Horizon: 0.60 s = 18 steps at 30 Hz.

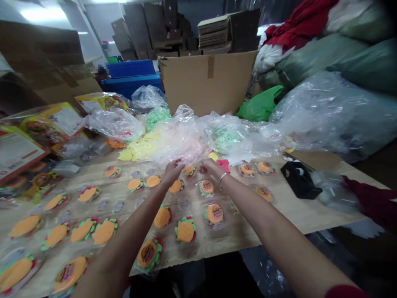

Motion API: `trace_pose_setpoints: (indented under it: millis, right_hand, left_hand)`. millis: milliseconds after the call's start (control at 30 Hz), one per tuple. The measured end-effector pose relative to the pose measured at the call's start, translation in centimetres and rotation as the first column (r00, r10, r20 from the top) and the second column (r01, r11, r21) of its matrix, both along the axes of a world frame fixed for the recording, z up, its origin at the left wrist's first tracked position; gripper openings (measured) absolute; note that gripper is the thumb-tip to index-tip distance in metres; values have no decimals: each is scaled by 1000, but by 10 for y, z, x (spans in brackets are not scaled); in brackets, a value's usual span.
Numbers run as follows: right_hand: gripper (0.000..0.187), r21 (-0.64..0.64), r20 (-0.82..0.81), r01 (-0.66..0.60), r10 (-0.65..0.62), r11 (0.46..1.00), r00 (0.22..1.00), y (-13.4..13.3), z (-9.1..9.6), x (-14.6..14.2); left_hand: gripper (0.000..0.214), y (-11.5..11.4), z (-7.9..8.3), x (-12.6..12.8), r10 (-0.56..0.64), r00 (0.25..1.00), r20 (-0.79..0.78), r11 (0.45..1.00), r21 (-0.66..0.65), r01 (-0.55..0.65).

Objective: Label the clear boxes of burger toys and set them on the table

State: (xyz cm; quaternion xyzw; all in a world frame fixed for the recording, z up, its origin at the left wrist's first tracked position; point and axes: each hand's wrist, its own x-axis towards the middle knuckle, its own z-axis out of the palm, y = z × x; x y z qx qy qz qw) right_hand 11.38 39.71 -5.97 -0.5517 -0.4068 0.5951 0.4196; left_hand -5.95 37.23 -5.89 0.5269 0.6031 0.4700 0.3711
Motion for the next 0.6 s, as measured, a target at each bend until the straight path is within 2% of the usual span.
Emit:
trace_pose_setpoints:
  millis: [100, 200, 300, 367, 433, 467, 500, 533, 600]
  right_hand:
    - [31, -96, 71, 39, -32, 995, 997, -3, 16, 18]
    - [24, -97, 95, 53, -44, 994, 995, -24, 41, 47]
    - [17, -58, 84, -2, 7, 998, 996, -72, 64, 72]
    - [20, -51, 67, -71, 74, 996, 995, -114, 72, 79]
    - [18, -64, 47, -150, 153, 987, 987, -156, 71, 80]
    - [17, -67, 29, -193, 195, 979, 980, -175, 68, 79]
    - [16, -60, 8, -229, 230, 971, 973, -192, 62, 77]
    - [16, -39, -10, -251, 251, 967, 968, -209, 56, 77]
    - [19, 56, 3, -218, 219, 974, 976, -238, 42, 77]
  left_hand:
    - [33, -11, 15, -1, 30, 997, 68, 999, 29, -32]
    - [27, -36, 37, 0, 15, 990, 141, 999, 47, -22]
    - [32, -82, 53, 10, -71, 975, 211, 997, -16, 76]
    - [40, -123, 57, 22, -191, 914, 359, 953, -157, 260]
    - [44, -166, 55, 38, -239, 751, 615, 826, -278, 491]
    - [42, -186, 53, 46, -205, 670, 714, 774, -301, 557]
    - [39, -205, 50, 52, -148, 616, 774, 754, -315, 576]
    - [35, -222, 46, 58, -84, 601, 795, 768, -332, 547]
    - [28, -250, 40, 63, 49, 618, 784, 821, -384, 422]
